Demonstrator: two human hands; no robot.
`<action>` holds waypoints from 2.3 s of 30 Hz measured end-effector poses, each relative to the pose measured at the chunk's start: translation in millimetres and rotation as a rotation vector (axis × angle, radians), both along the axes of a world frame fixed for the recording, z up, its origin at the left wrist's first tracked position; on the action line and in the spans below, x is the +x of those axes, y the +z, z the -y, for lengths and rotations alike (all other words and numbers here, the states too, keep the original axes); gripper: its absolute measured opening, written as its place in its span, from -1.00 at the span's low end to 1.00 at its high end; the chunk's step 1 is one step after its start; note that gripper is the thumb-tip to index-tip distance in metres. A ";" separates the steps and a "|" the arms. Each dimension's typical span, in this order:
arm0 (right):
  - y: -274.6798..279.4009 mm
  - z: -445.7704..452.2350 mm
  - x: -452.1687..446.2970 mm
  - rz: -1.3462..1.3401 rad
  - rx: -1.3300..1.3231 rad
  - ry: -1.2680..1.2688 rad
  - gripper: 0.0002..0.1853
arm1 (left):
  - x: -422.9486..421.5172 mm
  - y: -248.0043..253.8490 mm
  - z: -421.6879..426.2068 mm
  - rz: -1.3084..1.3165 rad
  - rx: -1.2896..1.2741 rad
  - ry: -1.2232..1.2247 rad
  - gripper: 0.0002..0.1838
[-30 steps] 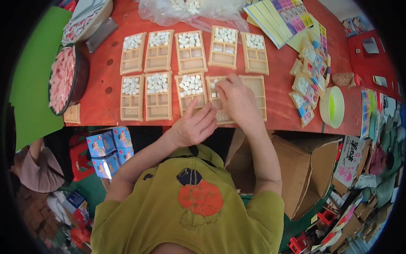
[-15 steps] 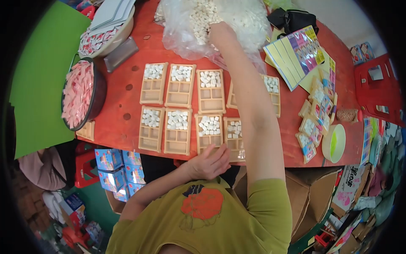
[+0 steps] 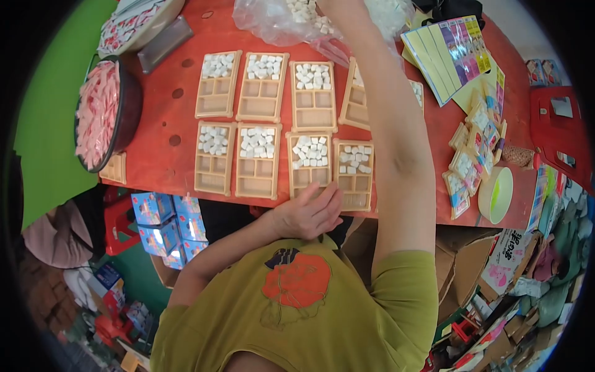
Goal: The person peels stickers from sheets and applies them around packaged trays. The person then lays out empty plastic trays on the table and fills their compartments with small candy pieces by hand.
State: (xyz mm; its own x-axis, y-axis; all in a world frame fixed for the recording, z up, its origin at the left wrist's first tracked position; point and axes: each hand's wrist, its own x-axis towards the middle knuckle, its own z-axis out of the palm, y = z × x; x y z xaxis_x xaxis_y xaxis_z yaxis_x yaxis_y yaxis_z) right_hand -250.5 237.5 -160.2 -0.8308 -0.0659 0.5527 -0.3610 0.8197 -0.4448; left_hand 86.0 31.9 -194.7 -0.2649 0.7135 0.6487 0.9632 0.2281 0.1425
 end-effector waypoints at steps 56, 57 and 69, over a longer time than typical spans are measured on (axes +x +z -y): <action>20.1 -59.3 366.5 0.570 -0.661 -0.170 -0.86 | -30.3 18.0 19.9 0.159 -0.196 0.405 -0.62; 19.8 -64.2 368.4 0.582 -0.688 -0.164 -0.86 | -27.8 17.6 21.2 0.144 -0.191 0.422 -0.61; 21.5 -45.5 365.7 0.483 -0.344 -0.172 -0.84 | 16.5 23.2 -30.8 0.263 -0.196 0.205 -0.40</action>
State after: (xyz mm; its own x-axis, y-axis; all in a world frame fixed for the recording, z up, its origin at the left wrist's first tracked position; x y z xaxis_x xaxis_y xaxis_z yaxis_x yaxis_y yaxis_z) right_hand 115.2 283.0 -138.7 -0.9754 0.2063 0.0777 0.0714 0.6288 -0.7742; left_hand 102.5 62.7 -171.4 -0.5541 0.7319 0.3965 0.8311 0.4596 0.3130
